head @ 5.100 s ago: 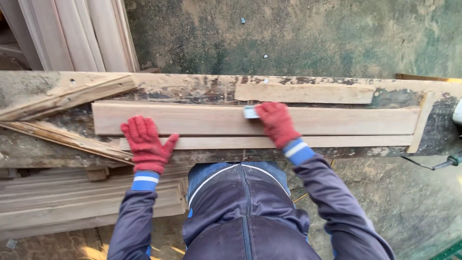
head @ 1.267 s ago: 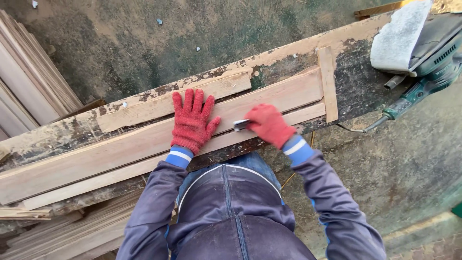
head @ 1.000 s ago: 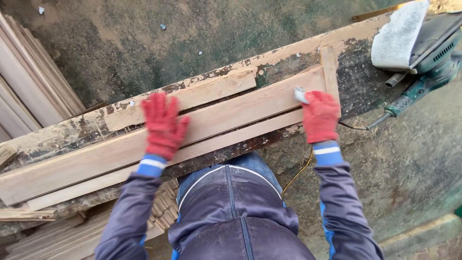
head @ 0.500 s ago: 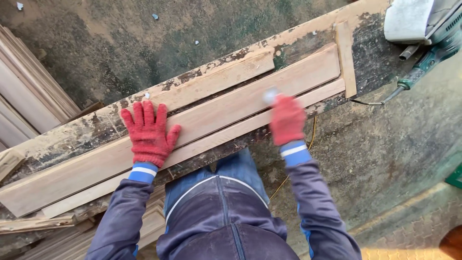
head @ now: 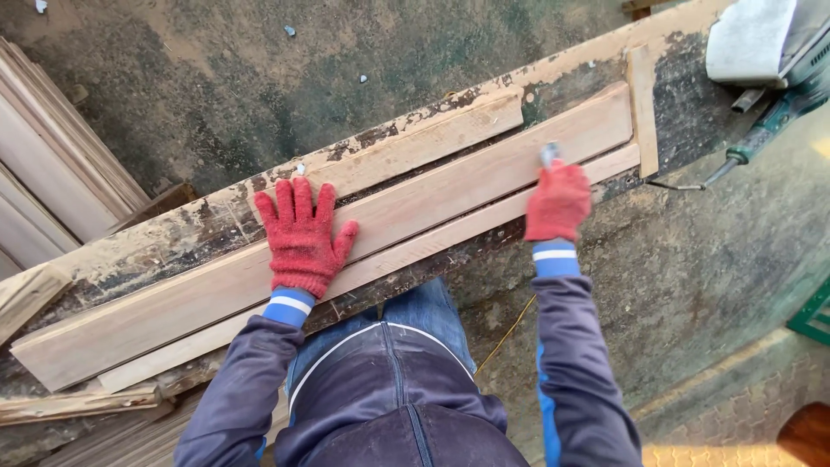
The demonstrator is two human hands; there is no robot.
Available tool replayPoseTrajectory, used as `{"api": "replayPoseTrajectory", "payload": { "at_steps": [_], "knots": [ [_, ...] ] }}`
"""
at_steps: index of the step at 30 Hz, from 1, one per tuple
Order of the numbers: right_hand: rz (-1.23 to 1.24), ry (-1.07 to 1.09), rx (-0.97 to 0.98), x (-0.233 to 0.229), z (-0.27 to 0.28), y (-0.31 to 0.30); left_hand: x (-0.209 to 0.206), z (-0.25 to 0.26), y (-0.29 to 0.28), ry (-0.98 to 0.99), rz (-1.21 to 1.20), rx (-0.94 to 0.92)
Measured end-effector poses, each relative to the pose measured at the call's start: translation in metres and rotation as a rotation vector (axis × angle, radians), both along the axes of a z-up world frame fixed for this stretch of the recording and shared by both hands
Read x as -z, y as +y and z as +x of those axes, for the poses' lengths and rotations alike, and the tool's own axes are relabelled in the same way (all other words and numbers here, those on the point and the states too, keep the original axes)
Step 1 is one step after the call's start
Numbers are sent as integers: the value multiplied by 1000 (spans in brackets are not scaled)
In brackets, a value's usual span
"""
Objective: Sanding a piece of wood manually using sandpaper.
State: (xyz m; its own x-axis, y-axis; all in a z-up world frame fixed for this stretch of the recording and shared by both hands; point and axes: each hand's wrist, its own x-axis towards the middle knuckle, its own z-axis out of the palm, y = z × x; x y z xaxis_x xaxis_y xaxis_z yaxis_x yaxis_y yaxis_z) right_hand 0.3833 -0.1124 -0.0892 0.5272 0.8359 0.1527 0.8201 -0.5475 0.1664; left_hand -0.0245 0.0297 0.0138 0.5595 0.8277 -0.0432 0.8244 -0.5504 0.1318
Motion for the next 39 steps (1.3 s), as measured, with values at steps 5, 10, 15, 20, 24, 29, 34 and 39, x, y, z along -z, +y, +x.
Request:
{"api": "replayPoseTrajectory", "payload": {
  "at_steps": [5,10,15,20,24,29,34,39],
  "knots": [
    [96,-3,-178,-20,-78,4,-1,-1,-4,-34,0,-8],
    [68,31,-187,-12,-43,0,3,-1,2,-26,38,15],
    [46,194,168,-7,9,5,4,0,-2,-23,34,2],
    [14,464,-41,-49,-115,-4,2,1,-1,10,23,3],
    [68,321,-124,-30,16,-28,-3,3,-7,108,-23,-28],
    [375,455,108,-74,64,-2,5,0,4,-22,96,28],
    [255,222,62,-30,50,-1,1,1,-2,-6,46,9],
    [69,-6,-352,-29,-56,-6,-1,3,0,7,37,14]
  ]
}}
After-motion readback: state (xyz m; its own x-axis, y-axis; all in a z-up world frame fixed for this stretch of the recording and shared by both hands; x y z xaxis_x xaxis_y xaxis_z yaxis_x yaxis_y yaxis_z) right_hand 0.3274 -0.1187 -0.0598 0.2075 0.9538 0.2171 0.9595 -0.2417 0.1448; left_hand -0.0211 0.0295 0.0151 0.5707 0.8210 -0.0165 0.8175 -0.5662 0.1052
